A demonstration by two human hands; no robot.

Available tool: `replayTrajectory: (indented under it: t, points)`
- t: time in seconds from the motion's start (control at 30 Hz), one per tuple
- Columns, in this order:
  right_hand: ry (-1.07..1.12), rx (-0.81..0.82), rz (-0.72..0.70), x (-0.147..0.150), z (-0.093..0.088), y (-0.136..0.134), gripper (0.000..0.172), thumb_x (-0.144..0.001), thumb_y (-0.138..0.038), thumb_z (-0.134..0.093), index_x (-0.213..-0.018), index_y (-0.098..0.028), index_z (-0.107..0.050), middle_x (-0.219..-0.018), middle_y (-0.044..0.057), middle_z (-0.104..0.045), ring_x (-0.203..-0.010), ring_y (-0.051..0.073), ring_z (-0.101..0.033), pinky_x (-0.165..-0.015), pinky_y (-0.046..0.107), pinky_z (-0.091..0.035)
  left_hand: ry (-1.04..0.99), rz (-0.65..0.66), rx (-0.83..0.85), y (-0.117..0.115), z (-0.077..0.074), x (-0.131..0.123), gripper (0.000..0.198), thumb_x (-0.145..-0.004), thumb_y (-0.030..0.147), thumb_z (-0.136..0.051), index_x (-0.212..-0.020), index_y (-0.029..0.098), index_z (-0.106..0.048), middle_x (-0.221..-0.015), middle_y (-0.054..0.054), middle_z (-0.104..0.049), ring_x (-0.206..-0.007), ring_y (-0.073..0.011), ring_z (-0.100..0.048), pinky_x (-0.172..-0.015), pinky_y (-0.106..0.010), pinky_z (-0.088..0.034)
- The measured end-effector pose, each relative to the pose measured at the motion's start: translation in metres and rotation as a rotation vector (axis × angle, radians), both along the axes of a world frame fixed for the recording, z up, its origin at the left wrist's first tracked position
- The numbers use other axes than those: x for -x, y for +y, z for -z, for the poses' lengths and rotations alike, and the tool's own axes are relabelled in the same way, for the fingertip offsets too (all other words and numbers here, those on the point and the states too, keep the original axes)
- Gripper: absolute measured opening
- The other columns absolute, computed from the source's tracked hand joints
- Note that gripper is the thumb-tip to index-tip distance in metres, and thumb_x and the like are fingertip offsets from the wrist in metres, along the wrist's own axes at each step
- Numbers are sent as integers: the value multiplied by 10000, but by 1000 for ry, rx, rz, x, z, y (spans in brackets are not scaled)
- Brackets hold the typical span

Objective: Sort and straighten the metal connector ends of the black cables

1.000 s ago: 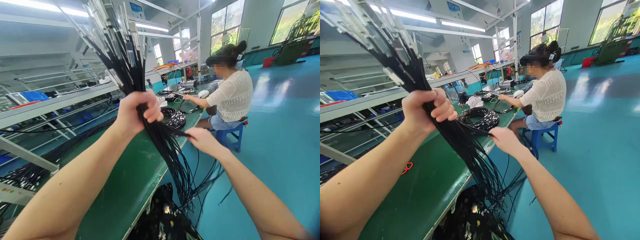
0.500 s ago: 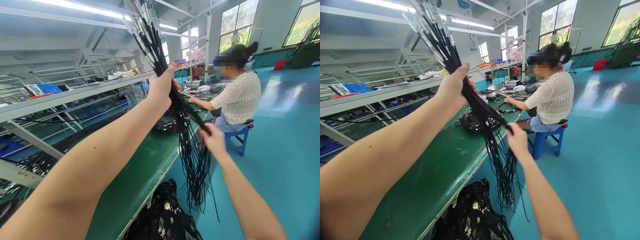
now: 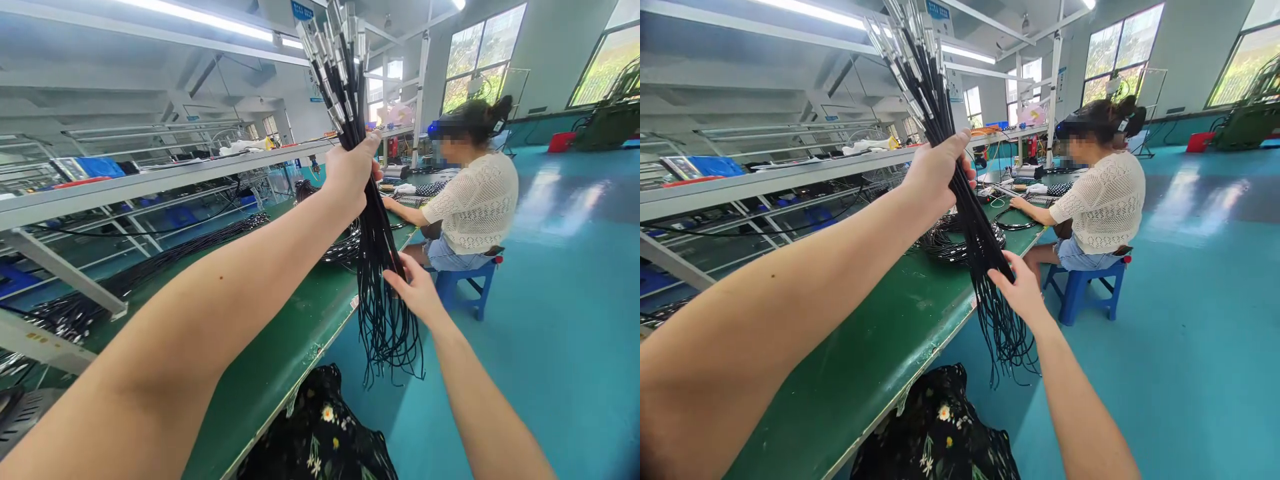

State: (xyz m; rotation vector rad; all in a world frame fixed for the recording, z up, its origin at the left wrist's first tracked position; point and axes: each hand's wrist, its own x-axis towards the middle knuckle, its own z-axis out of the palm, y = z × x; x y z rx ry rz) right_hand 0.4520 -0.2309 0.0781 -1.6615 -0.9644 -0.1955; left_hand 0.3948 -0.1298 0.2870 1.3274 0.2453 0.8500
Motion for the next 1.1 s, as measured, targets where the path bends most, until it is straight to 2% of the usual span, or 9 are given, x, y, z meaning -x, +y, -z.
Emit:
replayTrajectory:
  t: [0.1, 0.33, 0.47, 0.53, 0.67, 0.83, 0.9, 1.03, 1.1]
  points:
    - [-3, 28, -4, 0, -3, 17, 330, -763, -400, -570, -1006, -180, -532, -845, 42, -645, -733, 199, -593, -643, 299, -472, 8, -8, -12, -1, 0, 1, 204, -747, 268, -584, -606, 214, -447, -412, 44, -400, -415, -115, -438, -479, -249, -377]
    - [-262, -1, 498, -41, -36, 13, 210, -760, -282, -532, -928, -172, -593, -884, 85, -641, -812, 261, -584, -694, 352, -433, 7, -49, 40, 24, 7, 2, 200, -738, 255, -594, -633, 202, -433, -423, 51, -414, -415, -110, -449, -481, -244, -368]
    - [-61, 315, -153, -35, -42, 0, 181, -708, -329, -586, -788, -169, -608, -666, 16, -629, -638, 216, -582, -582, 305, -450, 11, -22, 30, 29, 9, 6, 205, -744, 222, -583, -610, 193, -431, -420, 49, -397, -404, -100, -416, -475, -241, -344]
    - [65, 333, -338, -33, -38, -8, 194, -699, -348, -603, -768, -167, -600, -665, 4, -631, -630, 197, -584, -579, 291, -460, 9, 27, 24, 27, 11, 7, 224, -750, 244, -578, -597, 189, -423, -428, 44, -397, -410, -97, -411, -479, -242, -346]
    - [112, 157, -258, -20, -22, -4, 301, -682, -304, -632, -944, -164, -580, -847, 30, -647, -776, 202, -592, -706, 313, -471, 11, 96, 4, 17, 17, 7, 239, -776, 275, -549, -594, 193, -418, -433, 44, -381, -410, -96, -394, -471, -250, -337]
    - [21, 164, -407, -1, -9, 15, 233, -795, -320, -499, -938, -162, -593, -889, 38, -648, -827, 210, -589, -709, 306, -469, 21, 152, -7, 15, 19, 14, 246, -779, 275, -565, -604, 193, -412, -434, 54, -379, -395, -77, -374, -458, -236, -334]
    - [-65, 254, -338, -8, -17, 14, 195, -779, -329, -521, -837, -163, -602, -765, 32, -652, -712, 209, -595, -626, 297, -461, 20, 213, -39, 23, 18, 22, 264, -774, 274, -580, -600, 188, -402, -440, 55, -386, -399, -70, -385, -459, -226, -343]
    - [-321, 222, 44, -23, -45, 5, 147, -763, -274, -524, -854, -180, -590, -758, 46, -646, -674, 212, -585, -609, 291, -420, 53, 354, -105, 44, 9, 38, 210, -786, 276, -577, -654, 174, -449, -462, 56, -394, -418, -63, -419, -493, -214, -382]
    - [-381, 257, 34, -20, -54, 6, 122, -774, -268, -502, -814, -185, -581, -715, 38, -636, -642, 199, -577, -575, 270, -406, 111, 398, -148, 50, 2, 45, 169, -774, 261, -597, -698, 168, -479, -469, 57, -393, -418, -62, -427, -500, -213, -389]
